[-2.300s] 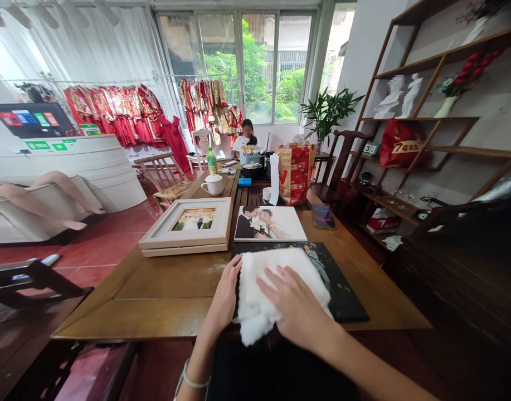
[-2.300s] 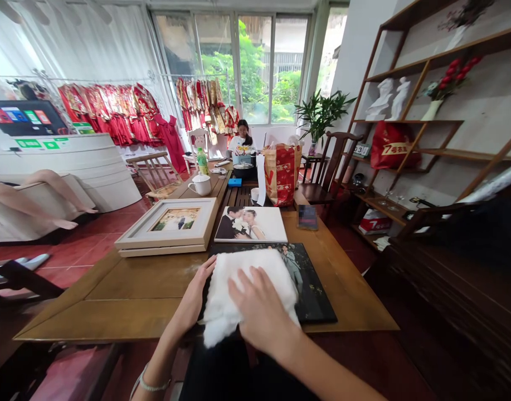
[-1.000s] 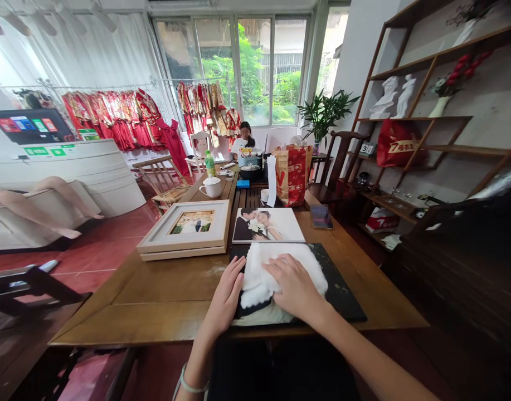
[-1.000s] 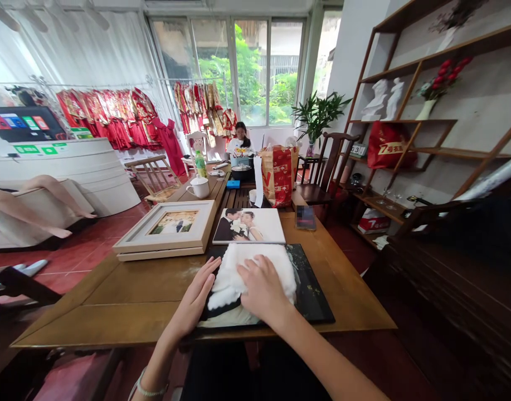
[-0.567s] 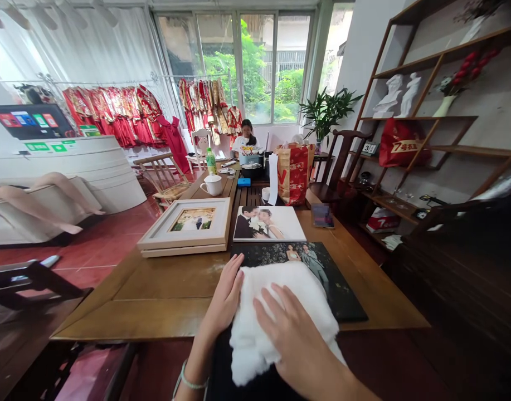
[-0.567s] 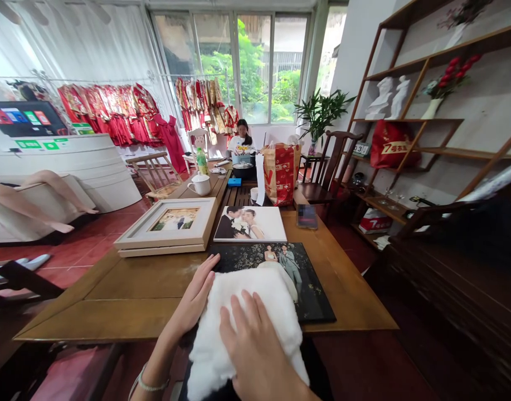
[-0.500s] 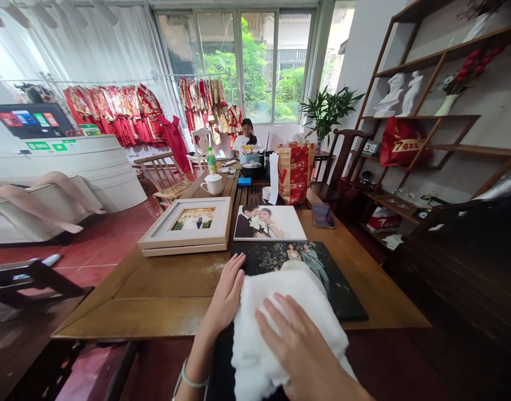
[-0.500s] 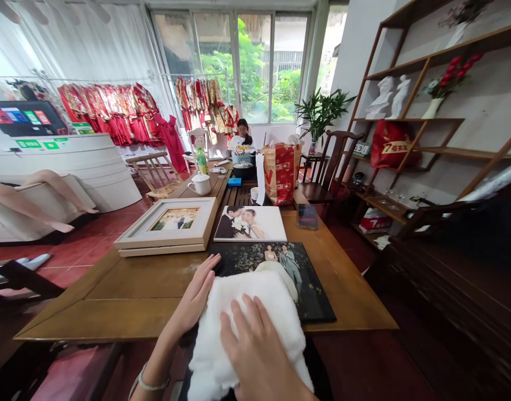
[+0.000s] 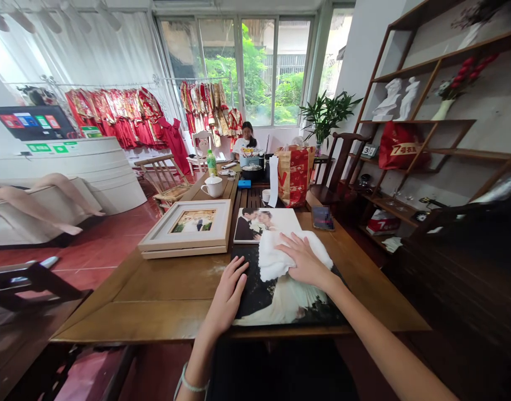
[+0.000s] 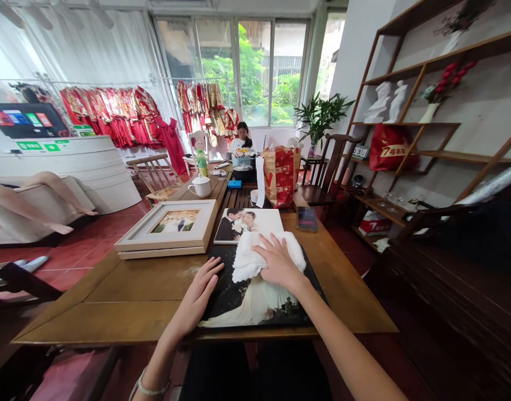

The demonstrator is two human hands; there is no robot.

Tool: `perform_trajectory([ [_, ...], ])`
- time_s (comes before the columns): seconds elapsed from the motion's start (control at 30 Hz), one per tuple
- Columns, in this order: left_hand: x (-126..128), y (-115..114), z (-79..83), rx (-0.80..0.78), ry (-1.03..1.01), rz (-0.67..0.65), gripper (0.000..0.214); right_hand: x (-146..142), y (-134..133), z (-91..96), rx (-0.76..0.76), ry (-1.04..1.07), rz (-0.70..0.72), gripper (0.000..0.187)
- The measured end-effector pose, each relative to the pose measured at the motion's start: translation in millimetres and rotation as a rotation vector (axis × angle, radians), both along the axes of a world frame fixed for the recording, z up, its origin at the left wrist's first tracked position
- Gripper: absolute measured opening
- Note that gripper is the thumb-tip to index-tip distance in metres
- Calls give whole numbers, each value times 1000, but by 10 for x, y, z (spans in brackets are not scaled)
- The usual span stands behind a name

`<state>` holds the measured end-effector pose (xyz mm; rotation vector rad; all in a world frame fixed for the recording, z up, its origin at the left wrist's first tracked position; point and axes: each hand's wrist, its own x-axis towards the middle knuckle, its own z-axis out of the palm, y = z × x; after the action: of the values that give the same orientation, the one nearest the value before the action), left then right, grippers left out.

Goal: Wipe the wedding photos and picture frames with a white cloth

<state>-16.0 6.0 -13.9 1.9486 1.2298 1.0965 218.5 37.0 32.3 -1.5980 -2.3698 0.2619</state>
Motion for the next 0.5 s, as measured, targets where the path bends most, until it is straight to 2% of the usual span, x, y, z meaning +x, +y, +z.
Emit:
perform_trajectory([
  [0.07, 0, 5, -7, 6, -2, -1, 36, -77, -55, -29, -10, -25, 27, 73],
  [0.13, 2, 5, -15, 9, -9, 3, 36, -170, -235, -37, -12, -64, 71, 80],
  [0.23, 10, -1, -18, 10, -30, 16, 37, -293, -658, 6, -41, -99, 156, 87],
  [0.37, 20, -10, -4, -1, -41, 14, 38, -362, -1187, 122, -195, -78, 260, 97],
  [0.43, 22, -10, 1, -2, -37, 9, 38, -348, -1304, 155, -248, -63, 284, 99],
  [0.5, 20, -9, -1, 2, -33, 8, 37, -307, -1287, 149, -224, -32, 276, 96],
])
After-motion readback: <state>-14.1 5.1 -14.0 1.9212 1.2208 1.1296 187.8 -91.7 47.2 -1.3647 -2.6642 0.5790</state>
